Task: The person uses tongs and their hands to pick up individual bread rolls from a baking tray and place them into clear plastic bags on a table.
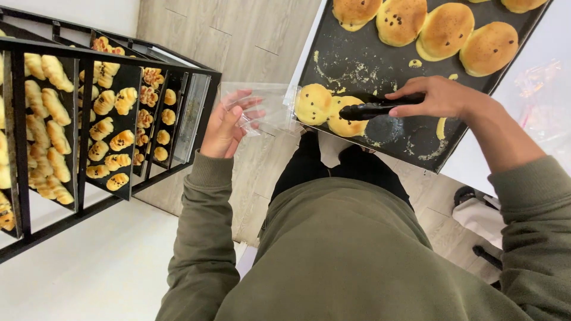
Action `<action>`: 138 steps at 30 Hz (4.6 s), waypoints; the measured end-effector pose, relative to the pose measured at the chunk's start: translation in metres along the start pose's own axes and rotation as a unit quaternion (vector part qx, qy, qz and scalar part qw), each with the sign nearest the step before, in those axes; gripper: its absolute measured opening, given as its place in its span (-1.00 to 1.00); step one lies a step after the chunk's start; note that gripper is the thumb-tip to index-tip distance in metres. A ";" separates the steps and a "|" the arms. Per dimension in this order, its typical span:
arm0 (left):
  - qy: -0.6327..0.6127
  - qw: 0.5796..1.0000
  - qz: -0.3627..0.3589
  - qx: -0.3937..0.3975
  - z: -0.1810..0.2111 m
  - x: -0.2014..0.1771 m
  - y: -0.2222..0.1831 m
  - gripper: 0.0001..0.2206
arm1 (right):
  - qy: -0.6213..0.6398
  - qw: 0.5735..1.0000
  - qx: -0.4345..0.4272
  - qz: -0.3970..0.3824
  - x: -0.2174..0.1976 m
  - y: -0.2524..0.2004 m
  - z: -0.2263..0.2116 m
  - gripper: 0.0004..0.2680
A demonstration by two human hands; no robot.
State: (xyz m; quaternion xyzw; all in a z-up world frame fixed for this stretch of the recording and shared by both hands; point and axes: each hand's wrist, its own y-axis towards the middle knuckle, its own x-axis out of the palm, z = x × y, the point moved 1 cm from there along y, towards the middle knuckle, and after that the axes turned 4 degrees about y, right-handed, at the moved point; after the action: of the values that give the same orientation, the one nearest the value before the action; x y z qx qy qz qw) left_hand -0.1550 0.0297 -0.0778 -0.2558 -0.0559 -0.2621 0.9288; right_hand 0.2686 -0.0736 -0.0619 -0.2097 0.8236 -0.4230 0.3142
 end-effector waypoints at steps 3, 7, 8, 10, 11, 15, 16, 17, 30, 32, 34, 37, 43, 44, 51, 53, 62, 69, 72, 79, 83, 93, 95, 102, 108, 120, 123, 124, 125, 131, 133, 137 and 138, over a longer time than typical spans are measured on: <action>-0.024 0.999 0.033 0.006 -0.007 -0.008 -0.018 -0.41 | 0.020 0.999 0.023 0.010 -0.015 -0.007 -0.005 -0.56; -0.058 0.996 0.068 -0.003 -0.014 -0.014 -0.036 -0.43 | -0.005 0.999 0.052 0.003 -0.015 -0.007 -0.016 -0.53; -0.061 0.996 0.070 0.003 -0.016 -0.017 -0.039 -0.45 | -0.005 0.997 0.072 -0.022 -0.017 -0.008 -0.020 -0.56; -0.063 0.995 0.072 0.007 -0.017 -0.023 -0.044 -0.46 | -0.004 0.995 0.093 -0.047 -0.019 -0.008 -0.020 -0.58; -0.063 0.995 0.083 0.002 -0.018 -0.025 -0.046 -0.46 | -0.027 0.995 0.093 -0.033 -0.019 -0.007 -0.016 -0.54; -0.071 0.992 0.102 -0.009 -0.017 -0.031 -0.047 -0.44 | 0.005 0.998 0.041 -0.041 0.003 0.004 0.009 -0.49; -0.072 0.992 0.100 -0.007 -0.018 -0.033 -0.043 -0.44 | 0.004 0.998 0.041 -0.039 0.004 0.000 0.006 -0.49; -0.082 0.992 0.093 -0.007 -0.020 -0.035 -0.038 -0.44 | 0.030 0.996 0.073 -0.044 0.006 -0.004 0.005 -0.52; -0.111 0.994 0.019 0.000 -0.026 -0.030 0.006 -0.47 | 0.396 0.909 0.007 0.128 0.109 0.009 0.047 -0.61; -0.110 0.994 0.009 0.000 -0.026 -0.027 0.014 -0.45 | 0.382 0.910 0.011 0.161 0.117 0.007 0.051 -0.64; -0.109 0.994 -0.001 0.001 -0.025 -0.023 0.020 -0.43 | 0.365 0.910 0.014 0.193 0.117 -0.003 0.044 -0.66; -0.101 0.995 -0.018 0.004 -0.019 -0.013 0.028 -0.43 | 0.345 0.912 0.012 0.224 0.110 -0.022 0.024 -0.68; -0.093 0.995 -0.038 -0.017 -0.015 0.003 0.036 -0.43 | 0.353 0.913 0.020 0.203 0.118 -0.011 0.043 -0.65; -0.093 0.995 -0.040 -0.018 -0.015 0.005 0.038 -0.43 | 0.369 0.908 0.019 0.199 0.118 -0.009 0.043 -0.65; -0.007 0.996 -0.072 -0.057 0.001 0.019 0.063 -0.50 | 0.456 0.859 -0.054 0.227 0.113 -0.031 0.046 -0.76; 0.014 0.995 -0.069 -0.069 0.018 0.036 0.073 -0.49 | 0.481 0.838 -0.080 0.244 0.114 -0.040 0.052 -0.76; 0.226 0.948 -0.222 -0.012 0.065 0.118 0.123 -0.48 | 0.549 0.767 -0.102 0.316 0.119 -0.049 0.047 -0.67; 0.278 0.933 -0.227 0.008 0.084 0.095 0.175 -0.43 | 0.581 0.721 -0.077 0.369 0.133 -0.057 0.032 -0.69; 0.278 0.901 -0.330 -0.042 0.106 0.126 0.153 -0.48 | 0.610 0.717 -0.027 0.335 0.131 -0.061 0.010 -0.75; 0.377 0.898 -0.225 0.014 0.125 0.129 0.156 -0.59 | 0.611 0.729 -0.035 0.308 0.151 -0.046 -0.026 -0.76; 0.413 0.880 -0.233 -0.025 0.117 0.113 0.160 -0.50 | 0.635 0.686 -0.034 0.353 0.153 -0.032 -0.025 -0.79; 0.361 0.900 -0.239 -0.048 0.121 0.106 0.171 -0.63 | 0.605 0.724 -0.018 0.331 0.139 -0.046 -0.052 -0.74; 0.363 0.900 -0.239 -0.039 0.122 0.108 0.170 -0.60 | 0.614 0.704 -0.028 0.355 0.144 -0.038 -0.042 -0.76; 0.400 0.871 -0.283 -0.021 0.102 0.119 0.164 -0.27 | 0.605 0.686 -0.031 0.404 0.143 -0.048 -0.024 -0.81; 0.343 0.895 -0.283 0.027 0.109 0.126 0.157 -0.34 | 0.587 0.726 0.000 0.358 0.150 -0.041 -0.025 -0.78; 0.367 0.849 -0.380 0.001 0.098 0.132 0.142 -0.27 | 0.583 0.725 -0.017 0.367 0.153 -0.033 -0.030 -0.80; 0.333 0.855 -0.388 -0.085 0.103 0.127 0.138 -0.28 | 0.585 0.720 -0.023 0.373 0.156 -0.030 -0.028 -0.80; 0.333 0.855 -0.388 -0.084 0.101 0.122 0.142 -0.28 | 0.584 0.720 -0.024 0.373 0.154 -0.033 -0.031 -0.80; 0.351 0.855 -0.375 -0.071 0.098 0.117 0.147 -0.29 | 0.580 0.728 -0.006 0.366 0.152 -0.037 -0.033 -0.79; 0.301 0.895 -0.316 -0.092 0.085 0.092 0.164 -0.41 | 0.578 0.722 -0.003 0.380 0.160 -0.040 -0.009 -0.78; 0.279 0.910 -0.294 -0.091 0.078 0.086 0.171 -0.40 | 0.581 0.712 -0.005 0.393 0.165 -0.038 0.003 -0.79; 0.280 0.918 -0.266 -0.091 0.072 0.086 0.174 -0.39 | 0.606 0.684 -0.051 0.403 0.164 -0.041 0.010 -0.81; 0.282 0.916 -0.272 -0.086 0.072 0.088 0.174 -0.43 | 0.603 0.686 -0.057 0.403 0.163 -0.043 0.009 -0.80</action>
State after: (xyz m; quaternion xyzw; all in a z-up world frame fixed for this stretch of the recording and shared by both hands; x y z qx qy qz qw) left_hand 0.0123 0.1532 -0.0721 -0.2254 0.1640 -0.5693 0.7734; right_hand 0.1620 -0.2023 -0.0858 0.4252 0.8632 -0.2427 -0.1232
